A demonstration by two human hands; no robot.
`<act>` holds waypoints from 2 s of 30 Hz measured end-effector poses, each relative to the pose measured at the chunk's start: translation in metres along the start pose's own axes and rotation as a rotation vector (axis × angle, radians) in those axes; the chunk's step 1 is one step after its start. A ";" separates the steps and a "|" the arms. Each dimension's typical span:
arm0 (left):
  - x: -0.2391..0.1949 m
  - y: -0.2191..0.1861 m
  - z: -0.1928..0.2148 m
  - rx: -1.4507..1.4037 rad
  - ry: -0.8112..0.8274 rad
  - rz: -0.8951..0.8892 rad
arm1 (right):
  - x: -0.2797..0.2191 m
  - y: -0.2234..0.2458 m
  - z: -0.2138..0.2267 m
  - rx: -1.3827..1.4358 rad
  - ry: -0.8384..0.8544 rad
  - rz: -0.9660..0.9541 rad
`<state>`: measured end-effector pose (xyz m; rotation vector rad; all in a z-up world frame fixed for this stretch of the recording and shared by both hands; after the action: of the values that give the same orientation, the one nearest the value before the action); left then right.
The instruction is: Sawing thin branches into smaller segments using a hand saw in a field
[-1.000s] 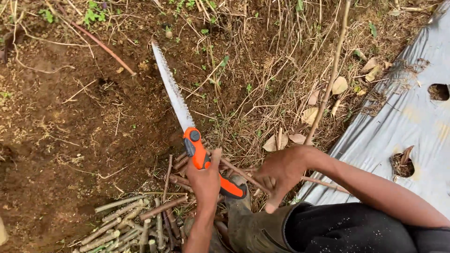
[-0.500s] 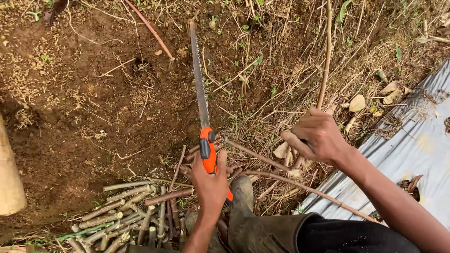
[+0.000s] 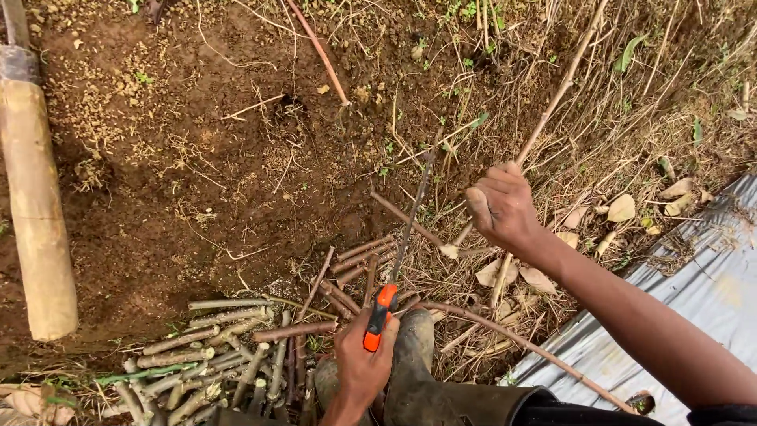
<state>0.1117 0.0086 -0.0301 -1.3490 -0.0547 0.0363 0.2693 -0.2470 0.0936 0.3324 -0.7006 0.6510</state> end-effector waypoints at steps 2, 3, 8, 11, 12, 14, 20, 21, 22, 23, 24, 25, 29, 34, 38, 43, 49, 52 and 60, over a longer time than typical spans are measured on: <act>-0.004 0.003 -0.002 0.022 0.042 0.082 | -0.001 0.002 -0.004 -0.017 -0.033 -0.025; -0.007 0.007 -0.004 0.053 0.091 0.151 | -0.004 0.002 -0.004 -0.038 -0.082 -0.057; -0.042 0.037 -0.026 0.078 0.184 0.216 | 0.021 0.021 0.018 -0.146 -0.219 -0.385; -0.056 0.044 -0.032 0.117 0.191 0.218 | 0.025 0.020 0.025 -0.144 -0.296 -0.490; -0.059 0.043 -0.033 0.128 0.213 0.249 | 0.025 0.020 0.026 -0.171 -0.315 -0.502; -0.062 0.030 -0.029 0.131 0.218 0.305 | 0.029 0.024 0.028 -0.180 -0.282 -0.495; -0.065 0.011 -0.032 0.122 0.225 0.385 | 0.008 0.033 0.031 -0.162 -0.041 -0.124; -0.059 -0.005 -0.027 0.048 0.148 0.256 | 0.000 0.043 0.028 -0.121 0.039 0.019; -0.060 -0.003 -0.028 0.047 0.139 0.257 | -0.005 0.044 0.029 -0.116 0.038 0.026; -0.064 0.005 -0.031 0.108 0.201 0.351 | -0.012 0.049 0.023 -0.171 0.132 0.114; -0.071 0.013 -0.033 0.169 0.261 0.450 | -0.020 0.054 0.017 -0.222 0.226 0.203; -0.074 0.018 -0.037 0.167 0.251 0.455 | -0.025 0.053 0.015 -0.214 0.226 0.211; -0.070 0.006 -0.046 0.078 0.114 0.210 | -0.034 0.045 0.003 -0.368 0.322 0.116; -0.075 0.008 -0.055 0.051 0.065 0.136 | -0.040 0.043 -0.003 -0.405 0.300 0.037; -0.094 0.029 -0.061 0.059 0.108 0.180 | -0.035 0.047 0.001 -0.395 0.250 -0.033; -0.101 0.028 -0.058 0.114 0.096 0.199 | -0.039 0.053 0.004 -0.370 0.224 -0.079; -0.095 0.027 -0.067 0.136 0.069 0.169 | -0.031 0.057 0.003 -0.393 0.175 -0.101; -0.076 0.002 -0.069 0.081 0.088 0.105 | -0.024 0.062 0.004 -0.399 0.135 -0.080; -0.080 -0.006 -0.055 0.178 0.140 0.361 | -0.035 0.061 0.000 -0.438 0.230 -0.066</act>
<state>0.0350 -0.0511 -0.0382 -1.1665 0.3043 0.2456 0.2095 -0.2165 0.0735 -0.1223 -0.5892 0.4483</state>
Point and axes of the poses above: each hand's wrist, its own x-axis towards the middle knuckle, its own z-axis out of the back of the hand, y = z × x, the point moved 6 cm from there along x, towards the middle knuckle, and after that the axes turned 6 degrees about -y, right-handed, at the moved point
